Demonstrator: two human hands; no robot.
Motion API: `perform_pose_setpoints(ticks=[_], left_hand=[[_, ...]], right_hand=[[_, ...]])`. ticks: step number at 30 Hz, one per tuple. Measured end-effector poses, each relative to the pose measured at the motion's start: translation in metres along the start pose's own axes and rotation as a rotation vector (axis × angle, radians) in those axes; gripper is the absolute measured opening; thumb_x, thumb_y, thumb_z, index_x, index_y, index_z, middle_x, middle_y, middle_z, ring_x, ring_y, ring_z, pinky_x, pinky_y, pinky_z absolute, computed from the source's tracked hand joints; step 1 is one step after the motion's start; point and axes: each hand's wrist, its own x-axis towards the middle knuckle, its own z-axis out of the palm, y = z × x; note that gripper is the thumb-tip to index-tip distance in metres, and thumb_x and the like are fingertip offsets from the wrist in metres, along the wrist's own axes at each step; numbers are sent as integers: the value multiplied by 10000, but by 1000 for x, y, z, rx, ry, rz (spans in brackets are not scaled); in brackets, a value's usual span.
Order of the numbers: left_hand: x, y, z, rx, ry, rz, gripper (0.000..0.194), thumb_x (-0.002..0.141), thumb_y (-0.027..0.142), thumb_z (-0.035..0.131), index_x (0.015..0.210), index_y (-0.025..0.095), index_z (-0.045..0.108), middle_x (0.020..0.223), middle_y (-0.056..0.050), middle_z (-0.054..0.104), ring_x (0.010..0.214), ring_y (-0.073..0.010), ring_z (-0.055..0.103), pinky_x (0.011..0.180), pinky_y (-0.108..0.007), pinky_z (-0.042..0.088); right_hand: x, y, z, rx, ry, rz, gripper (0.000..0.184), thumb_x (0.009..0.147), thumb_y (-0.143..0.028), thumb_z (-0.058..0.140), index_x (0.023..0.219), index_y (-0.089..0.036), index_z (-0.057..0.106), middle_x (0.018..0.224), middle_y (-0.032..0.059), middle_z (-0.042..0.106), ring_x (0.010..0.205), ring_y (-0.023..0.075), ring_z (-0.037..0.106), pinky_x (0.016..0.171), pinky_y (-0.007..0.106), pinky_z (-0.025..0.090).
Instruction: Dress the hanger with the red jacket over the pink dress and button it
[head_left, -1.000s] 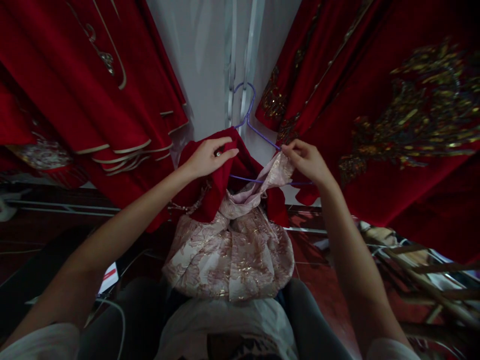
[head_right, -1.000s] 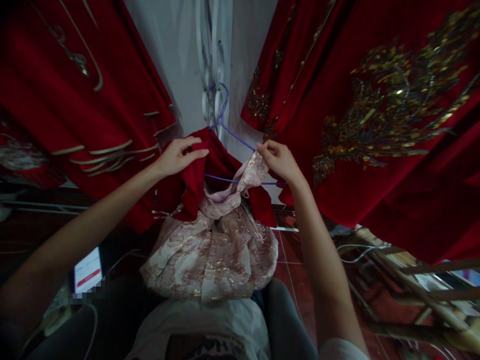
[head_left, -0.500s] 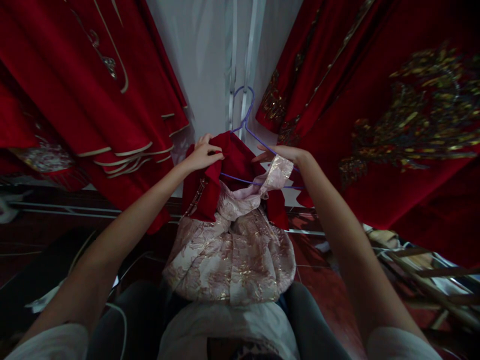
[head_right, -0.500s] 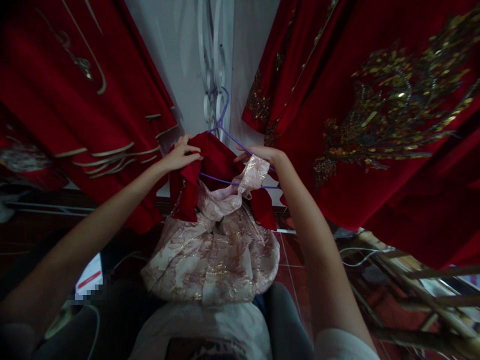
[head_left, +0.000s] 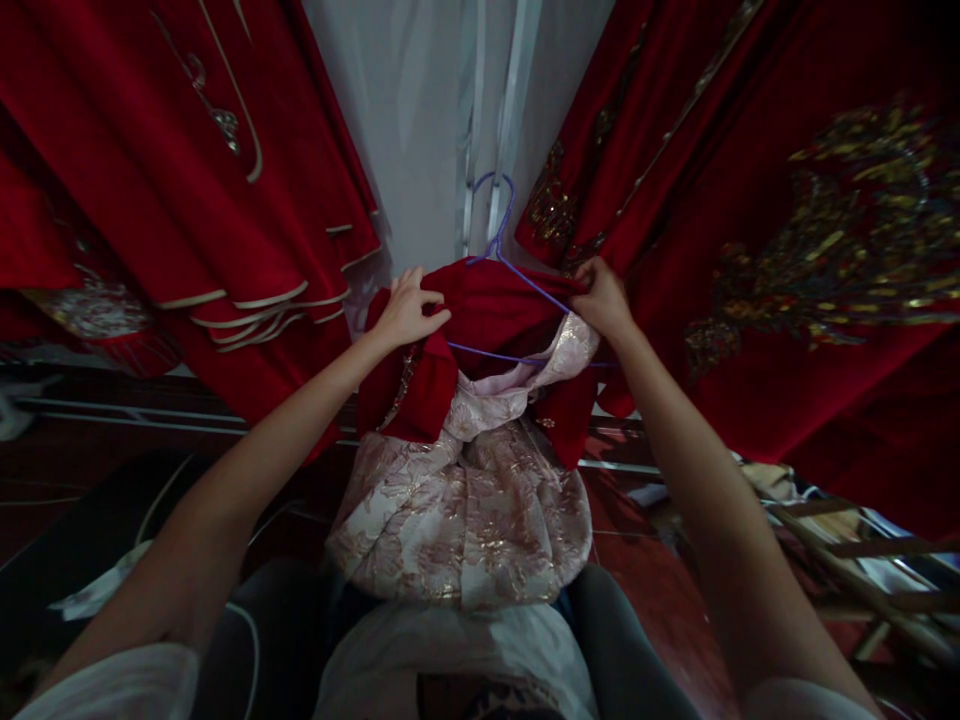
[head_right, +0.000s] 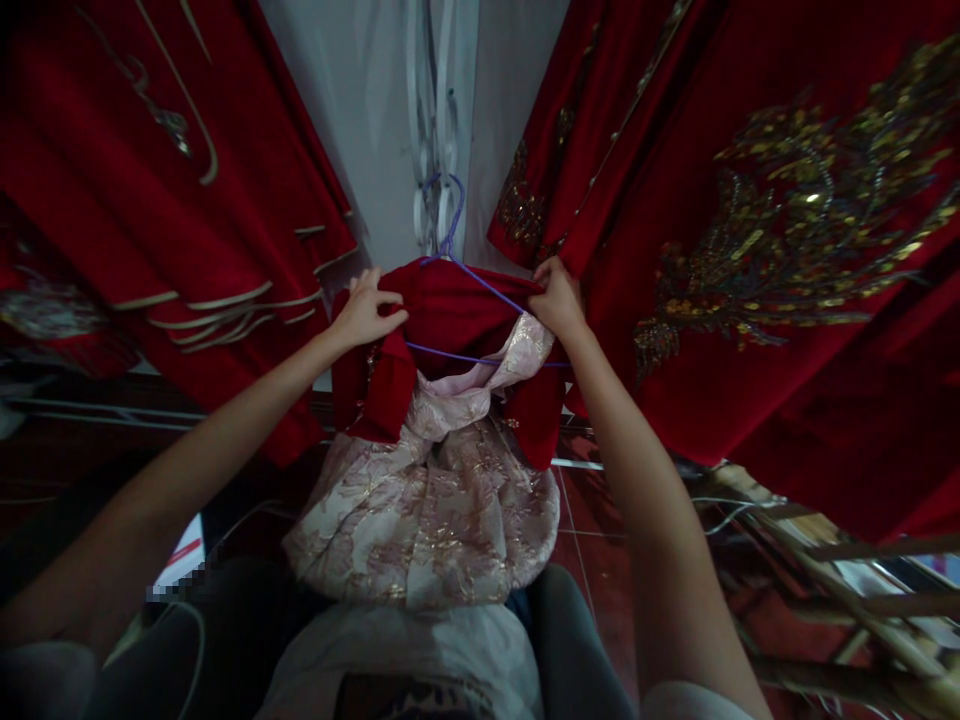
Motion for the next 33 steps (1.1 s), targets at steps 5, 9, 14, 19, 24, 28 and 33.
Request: perform_pose_setpoints(ticks=[5,9,14,19,24,28,33], left_hand=[[-4,7,2,23,-23,11,179,772,324,590,755,165,671,1097,-134,512,1132,-335,452,956,-521,333],[-9,14,0,46,-24,1,191,789,332,572,767,165,664,1096,-140,501,1137,-341,443,945,-514,337],[-14,19,-7,84,-40,-33,200,797,344,568,791,167,660,1111,-143,490,1149,-351,429,951,-521,325],[-18,30,-8,115,-51,-55,206,804,347,562,806,169,665,1125,-153,488,1163,-371,414,935,-523,334],[-23,42,-7,131,-49,-81,211,809,342,559,846,169,673,1137,-161,487,1179,-386,401,933,-529,332],[-25,44,-3,103,-16,-68,202,798,347,573,832,175,674,1147,-161,487,1175,-397,400,927,-538,330],[-25,39,1,47,36,-70,196,781,354,599,830,180,673,1185,-159,474,1196,-411,378,941,-556,314]], right_hand=[[-18,33,-42,-133,19,69,280,541,-130,573,808,-198,522,747,15,559,680,175,523,633,295,409],[-37,26,-68,-306,-65,-72,261,562,-144,589,817,-198,569,793,51,580,757,218,539,704,344,434],[-66,-19,-85,-461,-78,-132,310,630,-170,602,939,-195,583,895,86,579,803,248,555,671,350,437],[-85,-39,-83,-482,-27,-49,326,674,-215,608,997,-203,562,902,79,620,744,233,582,618,318,426],[-84,-21,-59,-231,-178,-3,182,679,-229,580,856,-203,546,761,32,643,620,173,564,610,279,416],[-80,-34,-23,9,-210,-42,137,690,-218,522,819,-216,475,707,1,594,599,147,527,599,258,396],[-85,-87,26,302,-316,-189,117,718,-205,473,818,-228,416,637,-45,464,559,119,446,583,240,371]])
